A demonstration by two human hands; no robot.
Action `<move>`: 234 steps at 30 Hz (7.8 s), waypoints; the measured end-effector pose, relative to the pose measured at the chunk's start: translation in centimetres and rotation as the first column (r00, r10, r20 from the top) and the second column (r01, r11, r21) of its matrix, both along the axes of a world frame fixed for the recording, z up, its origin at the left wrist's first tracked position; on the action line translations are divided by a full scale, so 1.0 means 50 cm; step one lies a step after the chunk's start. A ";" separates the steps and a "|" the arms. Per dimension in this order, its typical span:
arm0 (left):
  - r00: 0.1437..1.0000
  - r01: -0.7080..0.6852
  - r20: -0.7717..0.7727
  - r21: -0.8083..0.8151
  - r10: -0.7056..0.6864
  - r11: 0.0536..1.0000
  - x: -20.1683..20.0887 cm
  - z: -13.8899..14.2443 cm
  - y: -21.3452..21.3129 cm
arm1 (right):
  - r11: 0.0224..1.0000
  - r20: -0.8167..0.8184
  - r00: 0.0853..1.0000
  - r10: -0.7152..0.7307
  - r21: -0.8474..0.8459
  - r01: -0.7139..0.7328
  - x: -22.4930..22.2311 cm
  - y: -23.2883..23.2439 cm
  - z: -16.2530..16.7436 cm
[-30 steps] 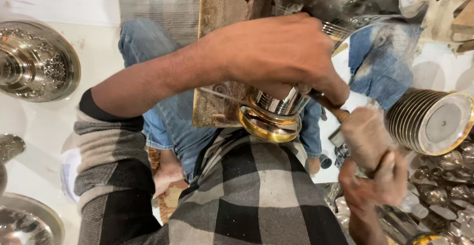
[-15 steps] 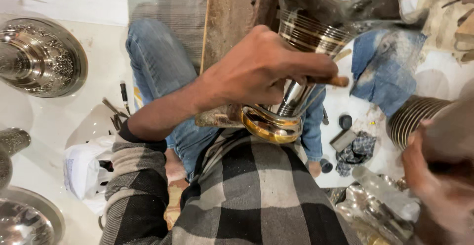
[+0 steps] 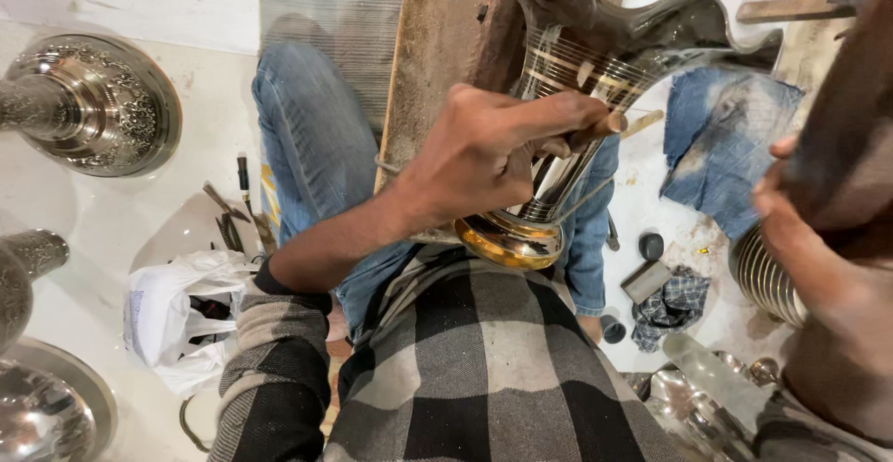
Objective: The person sits on the floor and repeatedly hammers a metal chisel against a silver-colored metal vase to create or refine decorative patterns. The person holds the vase steady with one hand while striking the chisel with a wooden mallet in the other.
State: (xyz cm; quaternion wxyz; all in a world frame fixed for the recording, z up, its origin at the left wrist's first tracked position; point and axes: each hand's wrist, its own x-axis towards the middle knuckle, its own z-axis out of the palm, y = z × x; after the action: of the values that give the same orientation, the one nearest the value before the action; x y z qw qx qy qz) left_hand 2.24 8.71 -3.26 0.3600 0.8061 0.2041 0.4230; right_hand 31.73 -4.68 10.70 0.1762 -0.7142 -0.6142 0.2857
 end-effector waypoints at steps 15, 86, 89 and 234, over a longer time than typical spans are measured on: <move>0.983 0.174 -0.059 0.037 -0.172 0.984 -0.007 0.047 0.036 | 0.952 0.322 0.915 0.242 0.104 -0.288 -0.090 -0.032 0.085; 0.952 0.304 -0.037 0.181 -0.303 0.935 0.009 0.050 0.084 | 0.977 0.249 0.968 -0.031 0.210 -0.023 -0.032 -0.165 0.008; 0.922 0.368 0.034 0.241 -0.387 0.898 0.012 0.061 0.110 | 0.933 0.091 0.977 -0.193 0.327 0.153 -0.052 -0.201 -0.025; 0.914 -0.204 0.231 -0.450 0.334 0.869 -0.013 0.049 -0.103 | 0.840 0.469 0.707 0.530 -0.179 -0.511 -0.135 0.205 0.142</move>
State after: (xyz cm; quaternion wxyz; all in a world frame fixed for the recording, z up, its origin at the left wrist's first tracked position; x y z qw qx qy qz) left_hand 1.61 3.58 -0.79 0.4870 0.5995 0.3440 0.5340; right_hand 24.96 5.55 17.82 -0.0899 -0.5638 -0.8091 0.1395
